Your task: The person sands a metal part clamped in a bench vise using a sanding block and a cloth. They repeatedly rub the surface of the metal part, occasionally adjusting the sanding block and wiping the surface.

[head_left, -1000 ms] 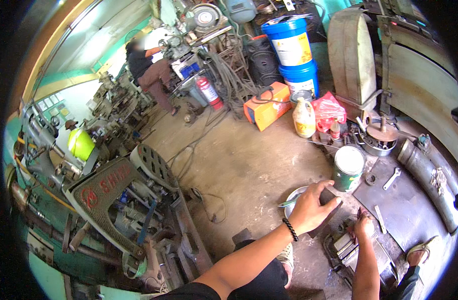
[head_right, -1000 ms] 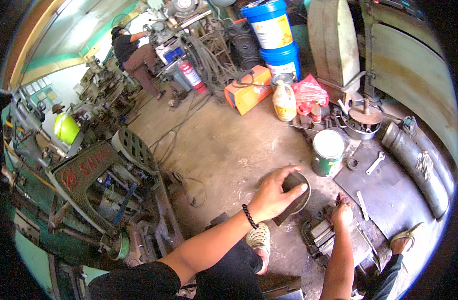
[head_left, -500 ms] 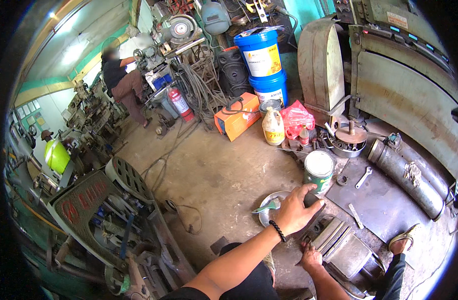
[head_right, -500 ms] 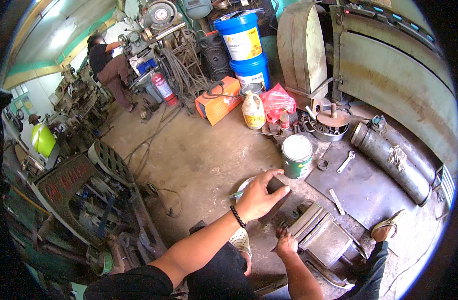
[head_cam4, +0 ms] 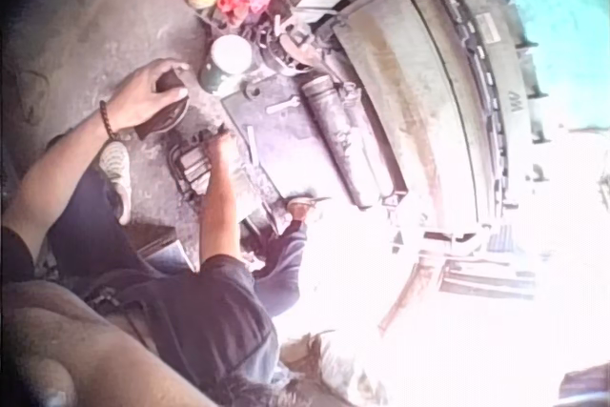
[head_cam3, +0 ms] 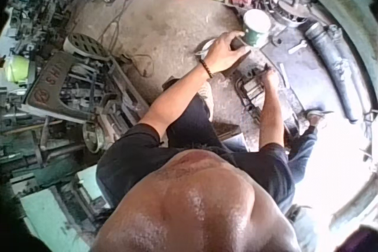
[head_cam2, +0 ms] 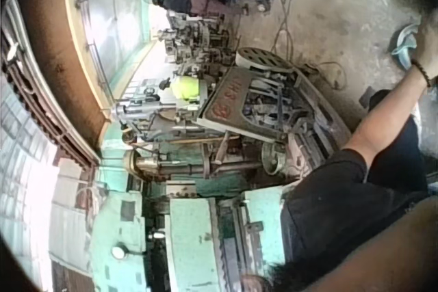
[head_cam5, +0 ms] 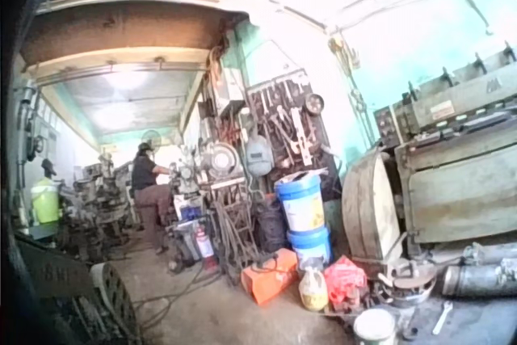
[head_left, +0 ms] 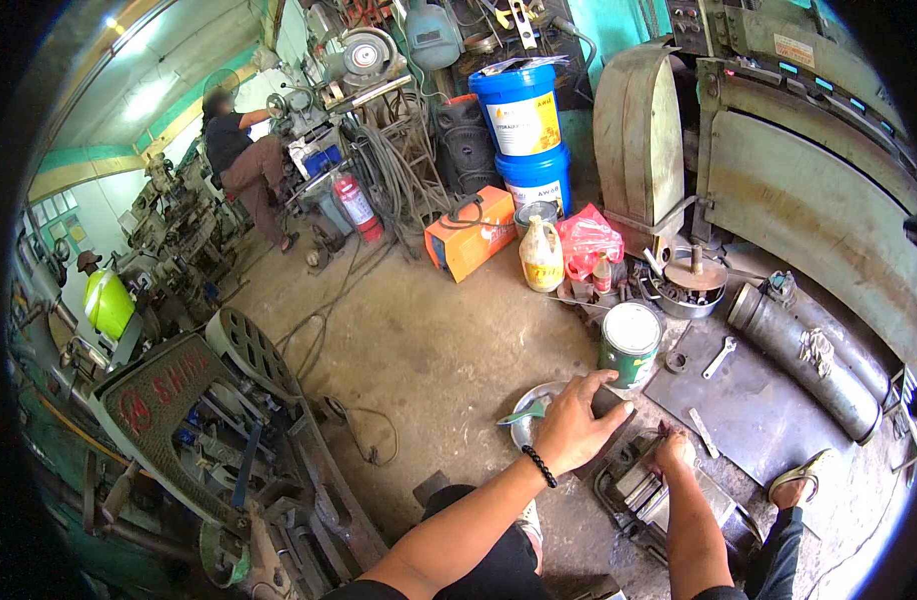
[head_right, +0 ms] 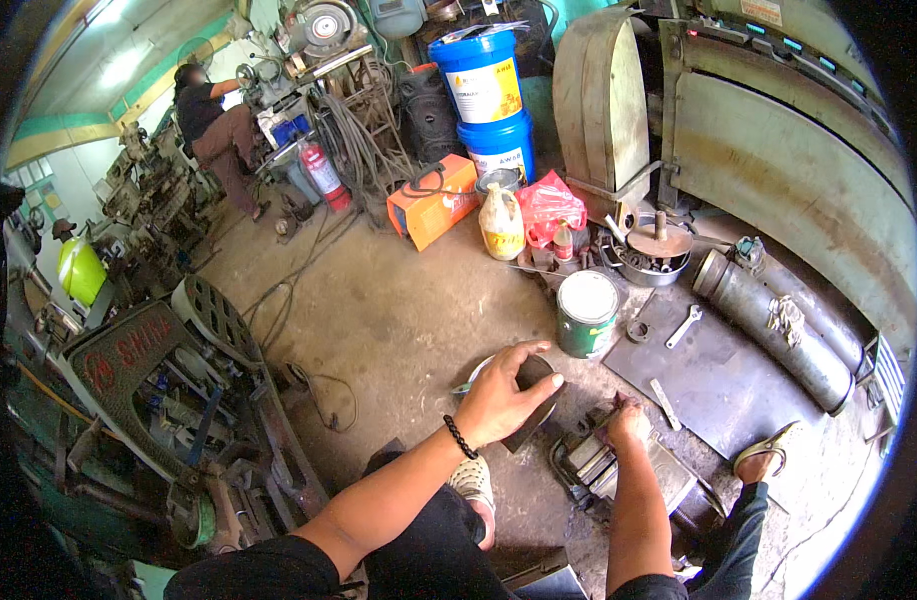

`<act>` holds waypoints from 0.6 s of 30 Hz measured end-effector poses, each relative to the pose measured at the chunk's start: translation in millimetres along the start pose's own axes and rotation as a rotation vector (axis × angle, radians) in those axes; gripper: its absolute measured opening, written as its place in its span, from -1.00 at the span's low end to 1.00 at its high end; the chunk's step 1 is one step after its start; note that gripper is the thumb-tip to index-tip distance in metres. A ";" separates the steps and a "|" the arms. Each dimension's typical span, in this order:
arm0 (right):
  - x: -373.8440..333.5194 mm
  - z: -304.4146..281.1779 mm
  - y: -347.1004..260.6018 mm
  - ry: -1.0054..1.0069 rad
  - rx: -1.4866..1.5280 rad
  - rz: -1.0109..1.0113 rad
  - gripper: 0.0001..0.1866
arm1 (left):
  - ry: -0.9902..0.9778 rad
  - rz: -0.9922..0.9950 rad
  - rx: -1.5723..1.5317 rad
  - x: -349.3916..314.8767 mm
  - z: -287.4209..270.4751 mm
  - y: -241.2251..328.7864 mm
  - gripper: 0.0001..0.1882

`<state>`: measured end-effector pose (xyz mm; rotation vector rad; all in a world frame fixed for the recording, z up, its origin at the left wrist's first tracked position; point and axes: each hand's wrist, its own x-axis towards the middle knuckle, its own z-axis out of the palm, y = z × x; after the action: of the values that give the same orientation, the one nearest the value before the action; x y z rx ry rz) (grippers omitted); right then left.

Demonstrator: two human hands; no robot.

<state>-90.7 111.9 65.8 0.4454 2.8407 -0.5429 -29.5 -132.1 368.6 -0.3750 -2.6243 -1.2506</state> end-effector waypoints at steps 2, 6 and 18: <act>19.9 22.1 16.0 -0.304 -0.194 0.039 -0.34 | -0.023 -0.011 0.017 1.0 -0.8 -0.3 -0.44; -3.7 80.4 18.8 -0.115 -0.066 -0.125 -0.33 | -0.036 -0.061 -0.059 6.6 -3.0 -6.0 -0.47; -179.1 31.3 -37.0 -0.403 0.104 -0.093 -0.65 | -0.018 0.031 -0.172 4.3 -12.6 -9.9 -0.50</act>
<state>68.5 21.8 96.5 0.1931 2.4627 -0.7109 -35.7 -147.3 370.5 -0.4555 -2.5223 -1.4735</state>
